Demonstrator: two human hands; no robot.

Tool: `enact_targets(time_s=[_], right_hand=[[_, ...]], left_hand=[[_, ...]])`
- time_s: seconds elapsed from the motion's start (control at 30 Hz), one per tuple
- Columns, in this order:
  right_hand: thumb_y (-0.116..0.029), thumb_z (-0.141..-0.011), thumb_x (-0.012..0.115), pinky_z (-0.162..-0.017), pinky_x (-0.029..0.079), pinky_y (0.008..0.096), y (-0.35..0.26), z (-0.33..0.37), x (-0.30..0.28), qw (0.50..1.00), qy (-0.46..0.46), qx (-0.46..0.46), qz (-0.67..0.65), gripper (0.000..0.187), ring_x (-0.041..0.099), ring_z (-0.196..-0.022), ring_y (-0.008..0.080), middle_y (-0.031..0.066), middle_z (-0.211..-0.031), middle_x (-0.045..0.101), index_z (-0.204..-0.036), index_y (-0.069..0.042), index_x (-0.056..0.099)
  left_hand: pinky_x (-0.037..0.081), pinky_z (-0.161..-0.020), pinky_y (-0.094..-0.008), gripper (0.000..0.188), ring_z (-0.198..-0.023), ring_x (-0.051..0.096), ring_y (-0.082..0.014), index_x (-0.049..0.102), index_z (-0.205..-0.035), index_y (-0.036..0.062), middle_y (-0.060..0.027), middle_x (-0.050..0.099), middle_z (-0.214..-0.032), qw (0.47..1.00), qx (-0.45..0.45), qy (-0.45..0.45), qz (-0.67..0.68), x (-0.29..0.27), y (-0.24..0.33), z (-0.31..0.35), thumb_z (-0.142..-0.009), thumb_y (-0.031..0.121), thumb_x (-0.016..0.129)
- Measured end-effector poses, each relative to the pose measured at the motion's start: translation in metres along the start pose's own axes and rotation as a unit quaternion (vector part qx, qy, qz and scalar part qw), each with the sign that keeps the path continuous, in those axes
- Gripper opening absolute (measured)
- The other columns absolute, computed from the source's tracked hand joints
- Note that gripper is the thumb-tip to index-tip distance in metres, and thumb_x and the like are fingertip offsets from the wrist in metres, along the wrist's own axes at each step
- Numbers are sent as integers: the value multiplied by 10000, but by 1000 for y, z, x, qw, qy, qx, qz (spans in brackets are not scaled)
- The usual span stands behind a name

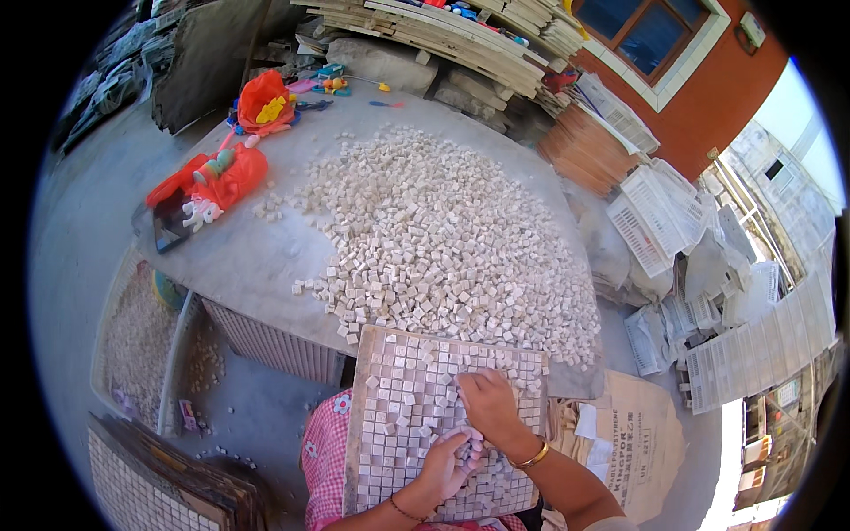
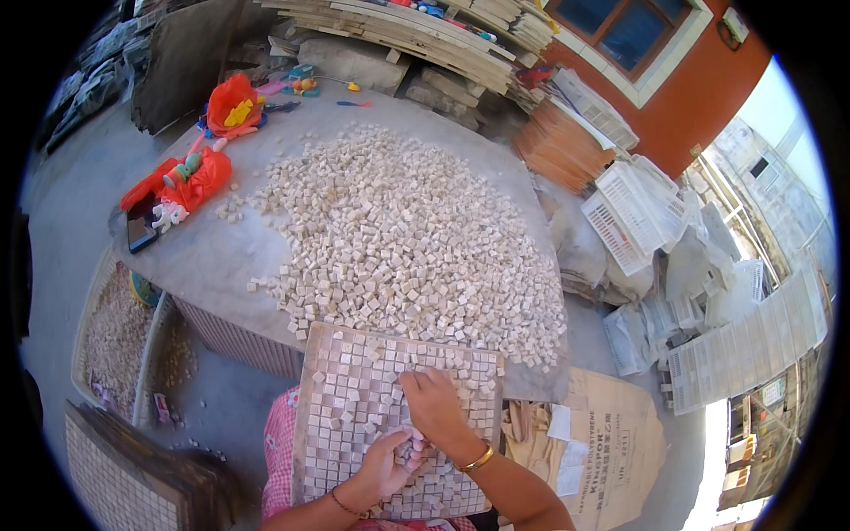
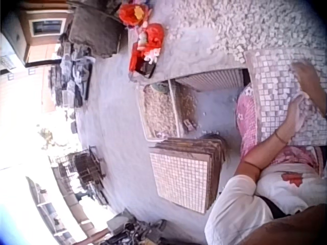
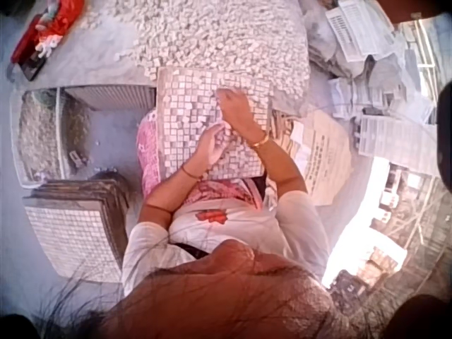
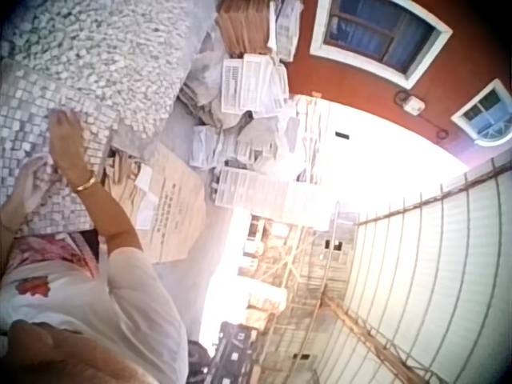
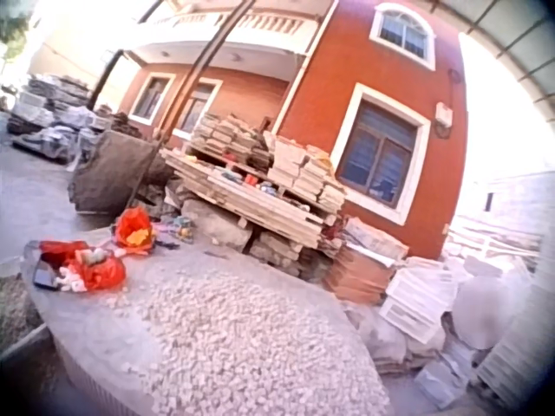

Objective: The person places small, light-colored square tiles into a grid-like mesh frame held in their lap. They pick tiles from a large pile on a nearby table and arrange them into the frame one by one, filling the grid pattern.

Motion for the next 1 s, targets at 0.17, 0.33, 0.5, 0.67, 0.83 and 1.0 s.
enact_targets(time_s=[0.17, 0.33, 0.5, 0.67, 0.83, 1.0], right_hand=[[-62, -733, 520, -693, 436, 378, 4, 1, 2, 999, 20, 11, -24, 141, 531, -769, 277, 97, -784, 580, -867, -39, 559], [-45, -721, 517, -697, 433, 385, 7, -6, 0, 999, -14, 7, -45, 109, 529, -764, 285, 107, -769, 573, -826, -38, 543], [-14, -703, 504, -708, 433, 387, 8, 0, -3, 1000, -8, 4, -22, 111, 524, -780, 282, 106, -767, 550, -808, -28, 536], [-10, -695, 513, -709, 434, 377, 6, 2, 0, 999, 13, 19, -44, 123, 522, -787, 273, 107, -778, 550, -816, -23, 534], [-28, -694, 525, -699, 435, 370, 10, 3, 4, 998, 8, 29, -58, 110, 525, -772, 273, 105, -750, 554, -804, -25, 529], [-81, -699, 538, -627, 447, 344, 14, 1, 3, 999, 33, 10, 0, 65, 535, -693, 237, 97, -668, 571, -723, -25, 561]], left_hand=[[415, -563, -233, 181, -659, 497, -143, 562, -917, -22, -64, 537, -760, 999, 5, 33, -43, 10, 1, 9, -896, 119, 450], [416, -561, -235, 196, -665, 496, -137, 561, -956, -30, -59, 536, -762, 995, -1, 18, -96, 20, 3, 20, -899, 118, 446], [396, -551, -227, 186, -647, 468, -137, 554, -932, -25, -60, 520, -755, 995, 7, 48, -85, 19, 7, 27, -899, 125, 449], [407, -563, -229, 187, -667, 492, -131, 574, -955, -22, -58, 548, -773, 997, 12, 25, -69, -1, 11, 29, -895, 117, 463], [389, -544, -241, 198, -654, 476, -144, 567, -963, -29, -68, 537, -767, 993, 24, 69, -91, 7, 15, 29, -888, 119, 458], [368, -518, -221, 164, -659, 454, -147, 543, -944, -17, -77, 521, -767, 990, 18, 110, -87, 15, 20, 28, -867, 115, 486]])
Point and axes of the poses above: each hand's wrist, its own z-axis away from the middle knuckle, its own x-axis out of the palm, y = z × x, the point moved 3 cm from there along -z, towards the middle knuckle
